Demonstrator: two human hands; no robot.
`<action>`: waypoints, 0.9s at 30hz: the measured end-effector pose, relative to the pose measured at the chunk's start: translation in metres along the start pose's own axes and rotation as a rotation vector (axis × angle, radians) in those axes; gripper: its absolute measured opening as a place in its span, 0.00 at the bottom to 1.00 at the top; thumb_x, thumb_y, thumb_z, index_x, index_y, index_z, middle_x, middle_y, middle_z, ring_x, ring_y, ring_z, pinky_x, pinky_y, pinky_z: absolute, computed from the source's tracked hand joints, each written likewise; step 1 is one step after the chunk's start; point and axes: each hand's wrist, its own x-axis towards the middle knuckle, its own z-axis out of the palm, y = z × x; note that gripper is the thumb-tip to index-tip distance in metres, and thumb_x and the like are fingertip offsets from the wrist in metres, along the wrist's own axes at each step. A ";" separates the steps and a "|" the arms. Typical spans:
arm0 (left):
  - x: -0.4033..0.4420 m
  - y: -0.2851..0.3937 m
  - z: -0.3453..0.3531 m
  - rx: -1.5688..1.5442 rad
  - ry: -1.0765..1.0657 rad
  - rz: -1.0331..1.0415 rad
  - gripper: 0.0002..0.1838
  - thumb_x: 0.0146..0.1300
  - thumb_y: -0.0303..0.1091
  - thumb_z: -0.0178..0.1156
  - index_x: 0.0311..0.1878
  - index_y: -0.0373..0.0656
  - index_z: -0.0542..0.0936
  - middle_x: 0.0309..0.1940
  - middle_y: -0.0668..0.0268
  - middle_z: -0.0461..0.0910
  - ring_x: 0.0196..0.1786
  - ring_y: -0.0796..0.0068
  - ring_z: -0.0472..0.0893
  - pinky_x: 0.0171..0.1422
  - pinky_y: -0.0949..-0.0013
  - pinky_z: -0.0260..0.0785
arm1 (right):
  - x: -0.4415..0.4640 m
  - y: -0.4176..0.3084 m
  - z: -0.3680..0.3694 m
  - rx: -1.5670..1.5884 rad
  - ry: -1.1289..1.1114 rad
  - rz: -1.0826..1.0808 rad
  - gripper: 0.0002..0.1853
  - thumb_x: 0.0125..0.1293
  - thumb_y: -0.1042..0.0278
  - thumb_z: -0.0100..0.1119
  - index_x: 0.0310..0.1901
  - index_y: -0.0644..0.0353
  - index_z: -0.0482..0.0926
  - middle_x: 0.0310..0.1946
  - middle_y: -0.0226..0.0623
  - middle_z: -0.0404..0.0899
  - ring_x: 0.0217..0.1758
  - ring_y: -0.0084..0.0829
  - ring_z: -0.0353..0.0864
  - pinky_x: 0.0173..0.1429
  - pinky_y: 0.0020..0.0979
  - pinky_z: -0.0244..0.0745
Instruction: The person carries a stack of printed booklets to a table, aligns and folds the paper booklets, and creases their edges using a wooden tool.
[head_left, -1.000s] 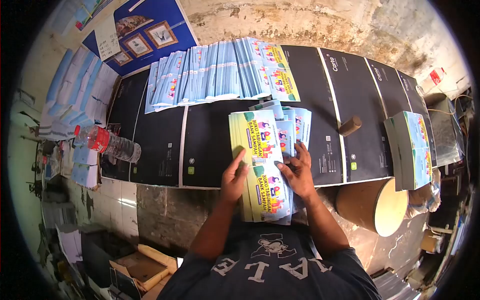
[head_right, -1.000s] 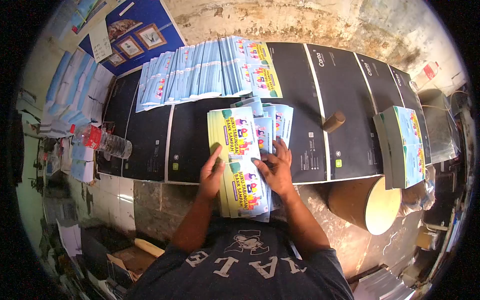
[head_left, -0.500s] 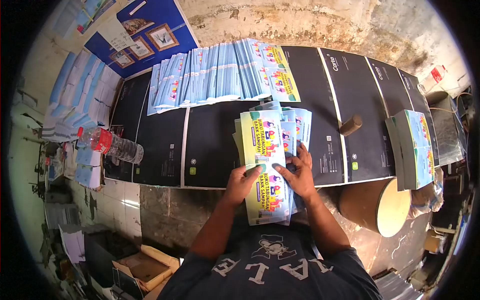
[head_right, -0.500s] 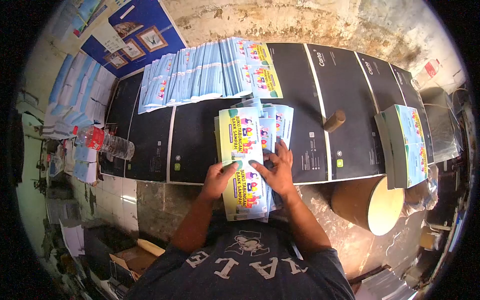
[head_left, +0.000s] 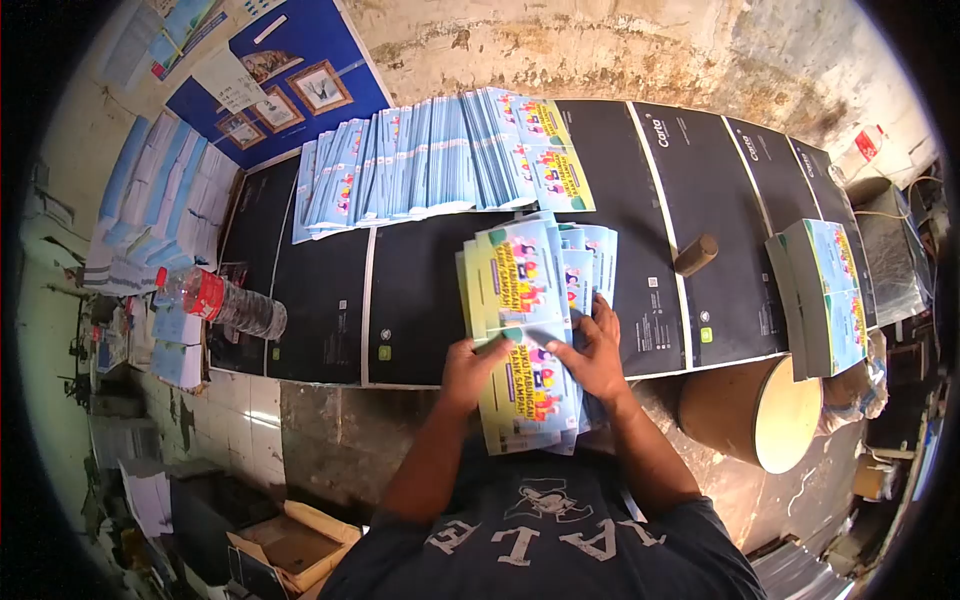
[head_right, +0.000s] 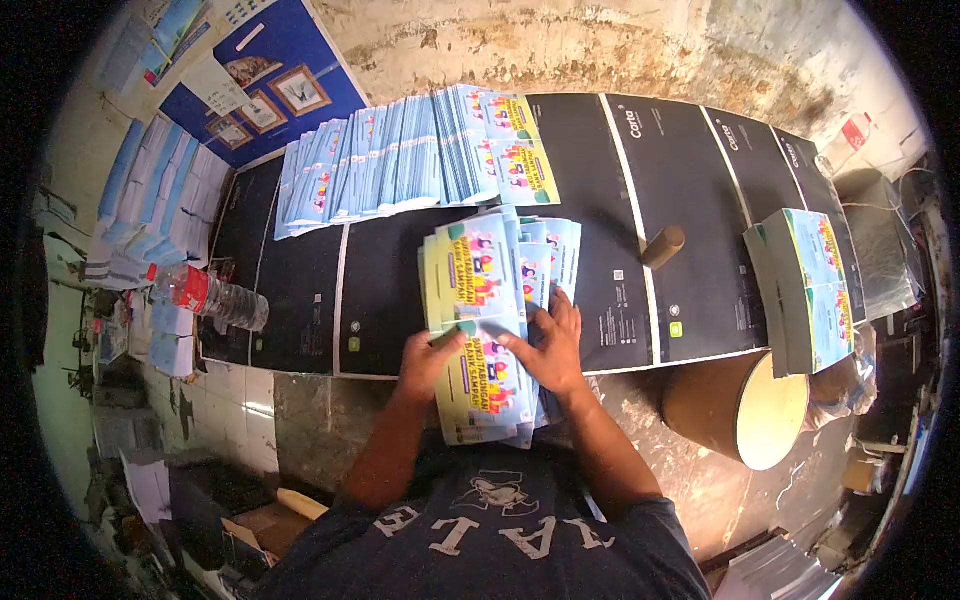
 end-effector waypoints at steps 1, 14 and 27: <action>-0.002 0.001 0.000 -0.003 -0.006 0.004 0.14 0.70 0.37 0.64 0.49 0.34 0.85 0.38 0.69 0.86 0.39 0.83 0.81 0.44 0.72 0.74 | 0.001 -0.001 0.000 -0.016 0.021 -0.027 0.30 0.56 0.44 0.75 0.45 0.66 0.84 0.66 0.58 0.69 0.77 0.59 0.56 0.77 0.56 0.46; 0.006 0.002 -0.008 0.008 -0.046 0.048 0.14 0.68 0.36 0.68 0.48 0.33 0.86 0.39 0.65 0.86 0.41 0.80 0.82 0.46 0.72 0.75 | 0.003 -0.008 -0.003 -0.063 -0.060 0.027 0.37 0.58 0.36 0.70 0.54 0.65 0.80 0.66 0.65 0.65 0.79 0.59 0.51 0.78 0.56 0.44; 0.012 0.003 -0.013 0.134 0.060 0.410 0.32 0.68 0.26 0.65 0.75 0.37 0.67 0.64 0.57 0.77 0.62 0.76 0.75 0.67 0.69 0.69 | 0.001 0.000 0.001 -0.061 -0.097 0.012 0.42 0.57 0.34 0.70 0.58 0.66 0.76 0.66 0.65 0.63 0.80 0.62 0.48 0.78 0.64 0.38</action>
